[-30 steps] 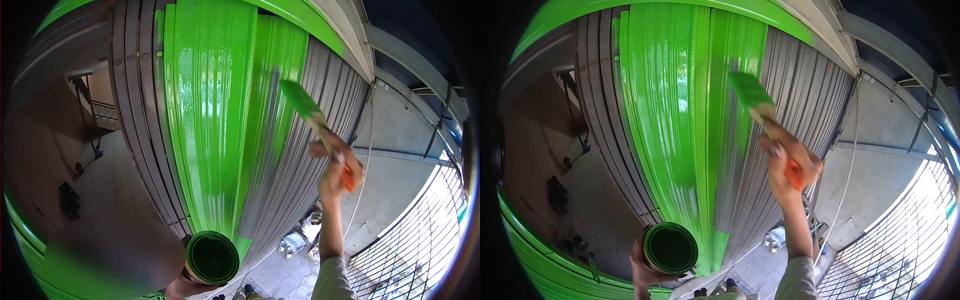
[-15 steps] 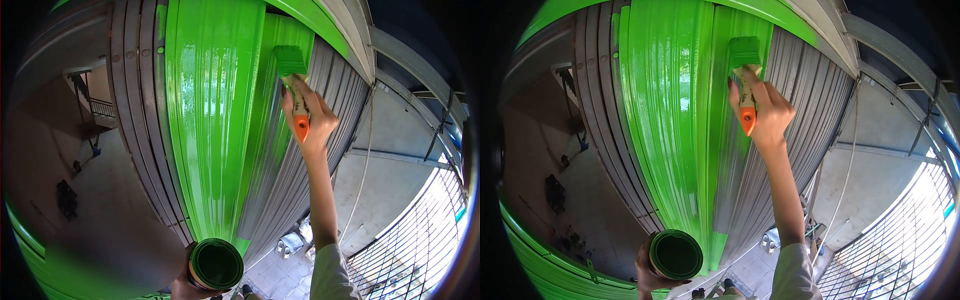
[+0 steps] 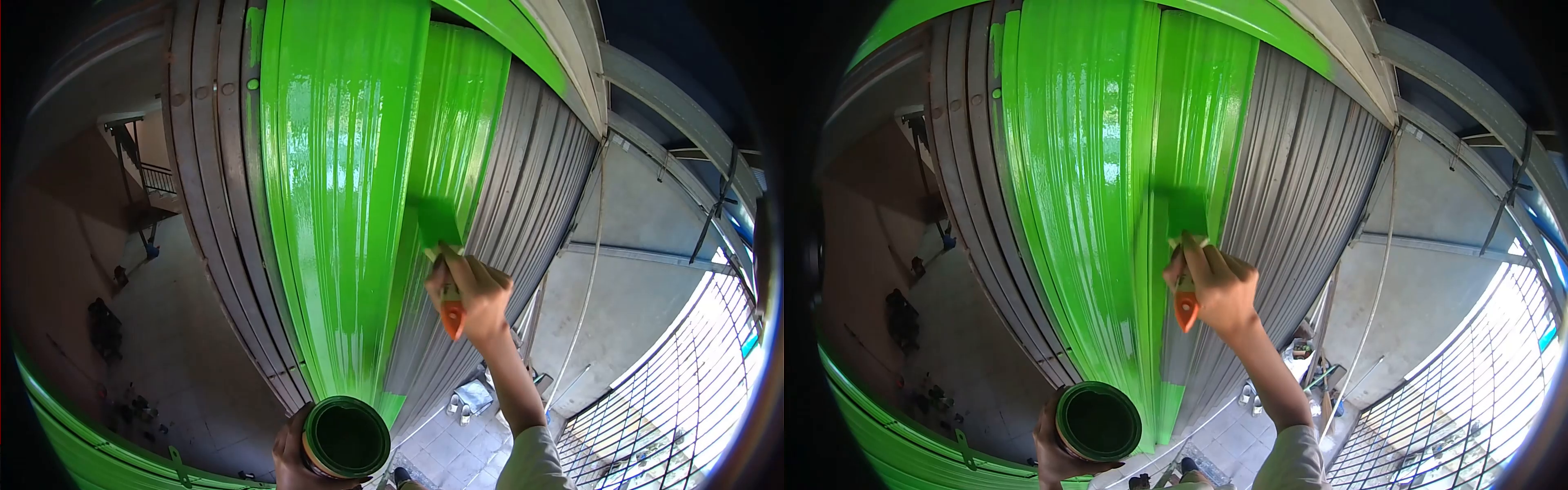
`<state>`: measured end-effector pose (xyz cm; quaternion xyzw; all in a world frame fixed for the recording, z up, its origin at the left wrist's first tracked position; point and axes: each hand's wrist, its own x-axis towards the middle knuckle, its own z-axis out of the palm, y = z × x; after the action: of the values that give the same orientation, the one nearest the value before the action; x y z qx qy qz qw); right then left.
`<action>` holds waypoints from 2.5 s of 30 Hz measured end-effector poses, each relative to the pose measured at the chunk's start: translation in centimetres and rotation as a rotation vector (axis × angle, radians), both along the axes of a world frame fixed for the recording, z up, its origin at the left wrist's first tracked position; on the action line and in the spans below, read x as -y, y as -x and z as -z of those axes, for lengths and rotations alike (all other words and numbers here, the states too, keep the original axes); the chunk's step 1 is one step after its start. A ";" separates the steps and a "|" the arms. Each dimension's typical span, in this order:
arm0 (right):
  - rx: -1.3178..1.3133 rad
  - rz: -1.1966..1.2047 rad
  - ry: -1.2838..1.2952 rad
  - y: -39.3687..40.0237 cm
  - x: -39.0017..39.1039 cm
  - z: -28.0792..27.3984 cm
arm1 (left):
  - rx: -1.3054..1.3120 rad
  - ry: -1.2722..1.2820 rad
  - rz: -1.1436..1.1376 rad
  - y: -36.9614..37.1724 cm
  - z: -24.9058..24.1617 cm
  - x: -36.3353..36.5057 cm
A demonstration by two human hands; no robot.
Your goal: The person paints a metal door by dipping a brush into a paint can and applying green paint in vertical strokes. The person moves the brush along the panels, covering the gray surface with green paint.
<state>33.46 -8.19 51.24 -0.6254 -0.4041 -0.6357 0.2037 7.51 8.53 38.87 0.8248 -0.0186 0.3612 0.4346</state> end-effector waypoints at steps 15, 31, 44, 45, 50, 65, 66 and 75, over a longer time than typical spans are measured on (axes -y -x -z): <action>0.295 0.029 -0.280 -2.8 -2.2 -13.1 | -0.030 0.010 0.049 0.5 1.3 -0.6; 0.167 -0.008 -0.240 2.2 2.1 -6.8 | -0.059 0.078 0.085 0.2 1.9 -0.3; 0.130 0.120 -0.064 -1.8 2.3 -3.8 | -0.048 0.067 0.066 0.4 1.7 -0.1; 0.073 0.102 -0.037 -1.4 2.7 -2.1 | -0.046 0.072 0.061 0.4 1.7 -0.2; -0.110 0.074 0.010 2.6 4.1 -0.5 | -0.061 0.068 0.041 0.3 1.7 -0.4; 0.449 -0.048 -0.331 -5.5 -1.4 -14.4 | -0.091 0.084 0.085 0.4 1.3 0.2; 0.444 -0.075 -0.329 -5.4 -1.3 -13.5 | -0.090 0.086 0.078 0.4 1.5 0.1; 0.001 0.019 -0.034 -1.1 1.5 4.9 | -0.079 0.154 0.072 0.4 2.0 -0.3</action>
<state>34.54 -9.68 46.35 -0.6255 -0.3874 -0.6445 0.2080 7.07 8.87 36.85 0.8013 -0.0030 0.3130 0.5099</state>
